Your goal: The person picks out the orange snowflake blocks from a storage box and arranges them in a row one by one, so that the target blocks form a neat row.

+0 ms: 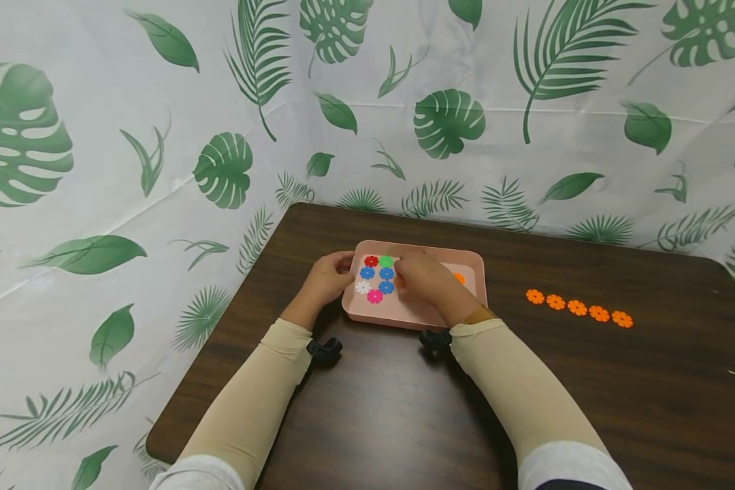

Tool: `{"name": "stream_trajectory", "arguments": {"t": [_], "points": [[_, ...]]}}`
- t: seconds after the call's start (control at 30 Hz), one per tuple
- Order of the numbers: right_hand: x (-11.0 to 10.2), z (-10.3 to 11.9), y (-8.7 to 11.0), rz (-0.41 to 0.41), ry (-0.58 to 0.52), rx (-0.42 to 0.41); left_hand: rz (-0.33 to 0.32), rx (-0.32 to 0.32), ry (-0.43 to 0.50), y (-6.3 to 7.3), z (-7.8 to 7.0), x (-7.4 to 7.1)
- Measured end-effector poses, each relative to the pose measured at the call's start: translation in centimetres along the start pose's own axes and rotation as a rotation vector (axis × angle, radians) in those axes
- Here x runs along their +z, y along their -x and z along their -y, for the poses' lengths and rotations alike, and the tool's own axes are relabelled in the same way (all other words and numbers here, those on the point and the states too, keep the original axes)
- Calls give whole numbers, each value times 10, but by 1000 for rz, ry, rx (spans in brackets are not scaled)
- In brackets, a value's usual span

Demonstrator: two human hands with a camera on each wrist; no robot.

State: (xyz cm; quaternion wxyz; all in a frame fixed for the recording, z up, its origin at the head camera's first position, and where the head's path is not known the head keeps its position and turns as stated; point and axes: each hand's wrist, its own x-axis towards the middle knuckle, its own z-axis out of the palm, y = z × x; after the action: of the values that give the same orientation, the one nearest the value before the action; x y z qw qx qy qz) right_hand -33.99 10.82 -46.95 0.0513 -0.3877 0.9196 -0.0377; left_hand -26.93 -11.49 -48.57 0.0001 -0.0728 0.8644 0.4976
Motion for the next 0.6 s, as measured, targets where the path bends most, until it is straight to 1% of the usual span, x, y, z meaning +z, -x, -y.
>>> {"name": "stream_trajectory", "arguments": {"t": [0.1, 0.17, 0.23, 0.37, 0.47, 0.6], "points": [[-2, -3, 2, -17, -9, -40, -2, -5, -1, 1, -1, 0], [-4, -8, 7, -12, -13, -45, 1, -7, -4, 2, -1, 1], [-8, -14, 14, -3, -8, -12, 8, -4, -10, 2, -2, 1], [-17, -26, 25, 18, 10, 128, 4, 9, -9, 2, -3, 1], [-19, -34, 28, 38, 1, 199, -9, 9, -11, 2, -3, 0], [-15, -37, 24, 51, 3, 228, -4, -6, -17, 0, -1, 0]]}}
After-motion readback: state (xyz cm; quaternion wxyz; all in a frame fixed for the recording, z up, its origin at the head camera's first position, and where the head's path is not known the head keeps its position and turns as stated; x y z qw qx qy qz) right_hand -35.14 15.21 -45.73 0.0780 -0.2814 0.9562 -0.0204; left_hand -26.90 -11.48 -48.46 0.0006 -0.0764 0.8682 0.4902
